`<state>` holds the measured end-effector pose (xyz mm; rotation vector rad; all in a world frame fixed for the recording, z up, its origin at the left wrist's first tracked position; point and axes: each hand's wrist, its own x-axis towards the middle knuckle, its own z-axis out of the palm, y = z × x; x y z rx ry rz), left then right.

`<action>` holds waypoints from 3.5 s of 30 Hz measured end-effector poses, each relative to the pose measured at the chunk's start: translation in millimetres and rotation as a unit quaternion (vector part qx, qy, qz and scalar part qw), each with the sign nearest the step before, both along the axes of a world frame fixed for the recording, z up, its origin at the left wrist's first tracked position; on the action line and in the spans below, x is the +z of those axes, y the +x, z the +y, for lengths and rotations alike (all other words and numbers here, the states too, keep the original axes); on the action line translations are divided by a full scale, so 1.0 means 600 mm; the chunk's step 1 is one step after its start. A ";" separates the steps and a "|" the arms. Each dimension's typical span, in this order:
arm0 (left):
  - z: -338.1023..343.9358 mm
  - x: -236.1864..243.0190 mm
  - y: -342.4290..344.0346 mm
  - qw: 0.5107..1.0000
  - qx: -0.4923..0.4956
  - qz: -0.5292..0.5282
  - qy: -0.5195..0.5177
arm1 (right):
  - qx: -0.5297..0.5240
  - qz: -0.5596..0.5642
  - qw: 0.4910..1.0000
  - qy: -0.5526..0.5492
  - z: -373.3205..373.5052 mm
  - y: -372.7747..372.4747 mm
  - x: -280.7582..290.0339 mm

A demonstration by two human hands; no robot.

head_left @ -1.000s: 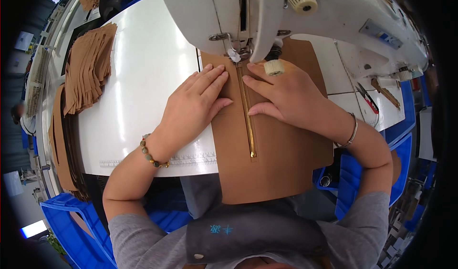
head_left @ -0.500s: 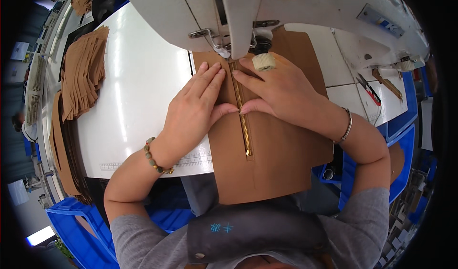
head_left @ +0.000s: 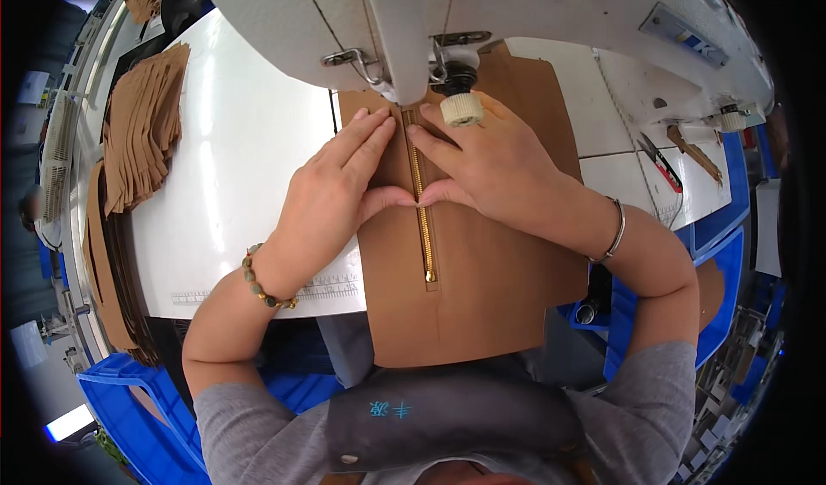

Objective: The recorder uses an industrial sewing machine to sew zippers and panels for leather bags.

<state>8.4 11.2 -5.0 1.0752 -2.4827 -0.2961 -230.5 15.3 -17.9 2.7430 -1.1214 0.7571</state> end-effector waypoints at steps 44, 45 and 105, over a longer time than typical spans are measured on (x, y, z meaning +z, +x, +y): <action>-0.003 0.011 -0.009 0.997 -0.038 -0.057 -0.032 | -0.006 0.033 0.999 -0.007 -0.006 -0.010 0.013; -0.004 0.011 -0.009 0.997 -0.041 -0.056 -0.033 | -0.007 0.035 0.999 -0.007 -0.006 -0.010 0.013; 0.184 -0.020 0.012 0.988 -0.028 0.127 -0.080 | 0.045 -0.299 0.813 0.498 0.242 -0.029 0.041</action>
